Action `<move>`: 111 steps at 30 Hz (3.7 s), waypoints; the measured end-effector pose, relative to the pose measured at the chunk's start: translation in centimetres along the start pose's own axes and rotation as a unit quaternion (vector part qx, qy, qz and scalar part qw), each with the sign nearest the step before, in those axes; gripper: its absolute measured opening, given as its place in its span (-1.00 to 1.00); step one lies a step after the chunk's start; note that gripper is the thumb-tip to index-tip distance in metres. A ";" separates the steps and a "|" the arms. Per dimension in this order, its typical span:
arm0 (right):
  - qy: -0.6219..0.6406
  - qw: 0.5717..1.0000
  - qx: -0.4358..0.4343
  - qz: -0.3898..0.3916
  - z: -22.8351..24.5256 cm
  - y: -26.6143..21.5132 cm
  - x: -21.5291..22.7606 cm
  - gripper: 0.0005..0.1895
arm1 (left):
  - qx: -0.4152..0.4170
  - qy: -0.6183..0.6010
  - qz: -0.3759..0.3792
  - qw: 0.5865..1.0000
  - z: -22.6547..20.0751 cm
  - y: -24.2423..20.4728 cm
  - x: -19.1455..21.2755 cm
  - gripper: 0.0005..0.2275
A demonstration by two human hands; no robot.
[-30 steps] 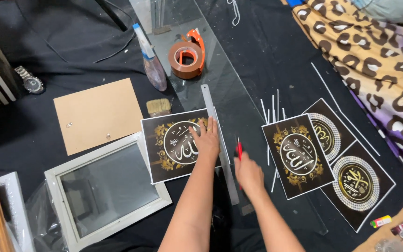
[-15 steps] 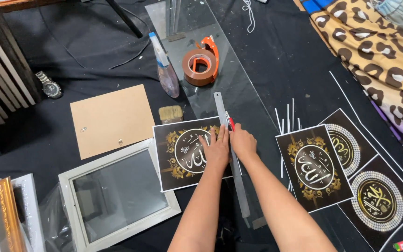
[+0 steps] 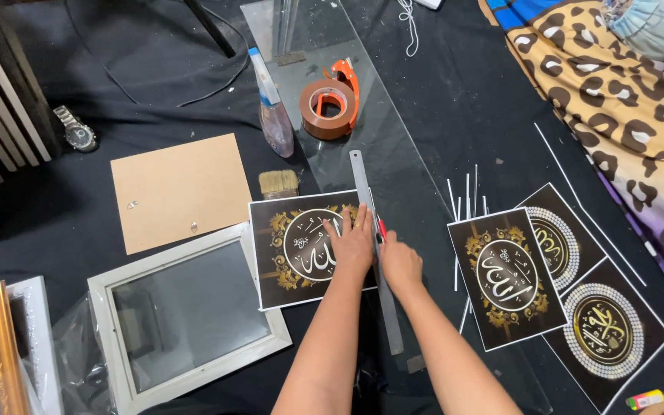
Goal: Cleaning a glass pane and cutting printed calligraphy artwork using a ruler and utility knife for framing.
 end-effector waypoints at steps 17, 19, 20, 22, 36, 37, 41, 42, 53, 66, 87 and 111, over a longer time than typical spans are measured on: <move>-0.035 0.995 -0.037 0.086 -5.2 -11.2 -2.7 -0.63 | 0.001 0.027 0.000 1.000 -0.2 1.1 -1.7 0.07; -0.033 0.994 -0.038 0.093 -5.9 -12.3 -3.6 -0.63 | 0.003 0.027 0.001 1.000 0.0 1.4 -2.7 0.07; -0.021 0.998 -0.034 0.050 -6.4 -12.5 -4.1 -0.67 | -0.006 0.019 -0.054 0.998 0.1 1.9 -2.9 0.08; -0.009 0.999 -0.032 0.009 -7.6 -13.7 -5.1 -0.70 | -0.016 0.011 -0.106 0.994 0.1 1.9 -3.3 0.09; 0.174 0.979 -0.108 -0.025 -1.6 -5.9 5.8 -0.57 | 0.010 0.058 -0.002 0.998 -0.8 1.0 -1.4 -0.19; 0.174 0.979 -0.105 -0.024 -1.3 -4.3 5.4 -0.57 | 0.013 0.058 -0.003 0.998 -0.8 0.8 -0.9 -0.19; 0.146 0.986 -0.056 -0.057 -0.1 1.5 3.8 -0.66 | 0.015 0.046 0.006 0.999 -0.9 -0.2 0.4 -0.36; 0.117 0.991 -0.047 -0.052 0.0 2.8 3.0 -0.67 | 0.015 0.045 0.011 0.999 -1.0 -0.5 0.5 -0.42; 0.097 0.995 -0.018 -0.031 1.5 3.4 1.5 -0.67 | 0.013 0.032 0.011 0.999 -0.8 -0.1 0.2 -0.45; 0.045 0.996 -0.051 0.049 -1.7 -6.4 0.2 -0.65 | 0.014 0.047 0.014 0.999 -1.0 -0.4 0.5 -0.43; 0.009 0.997 -0.056 0.048 -8.4 -16.5 -3.0 -0.77 | -0.005 0.021 -0.119 0.993 -0.3 2.5 -4.1 -0.39; 0.143 0.989 -0.021 -0.037 1.5 4.1 0.7 -0.66 | 0.017 0.028 0.017 0.999 -1.0 -0.1 0.0 -0.49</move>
Point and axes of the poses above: each hand's wrist, its own y-axis towards the middle knuckle, its own x-axis out of the back of the hand, z = x × y, the point moved 7 cm from there along y, towards the middle knuckle, and after that the axes turned 11 degrees about -z, right-handed, at the moved point
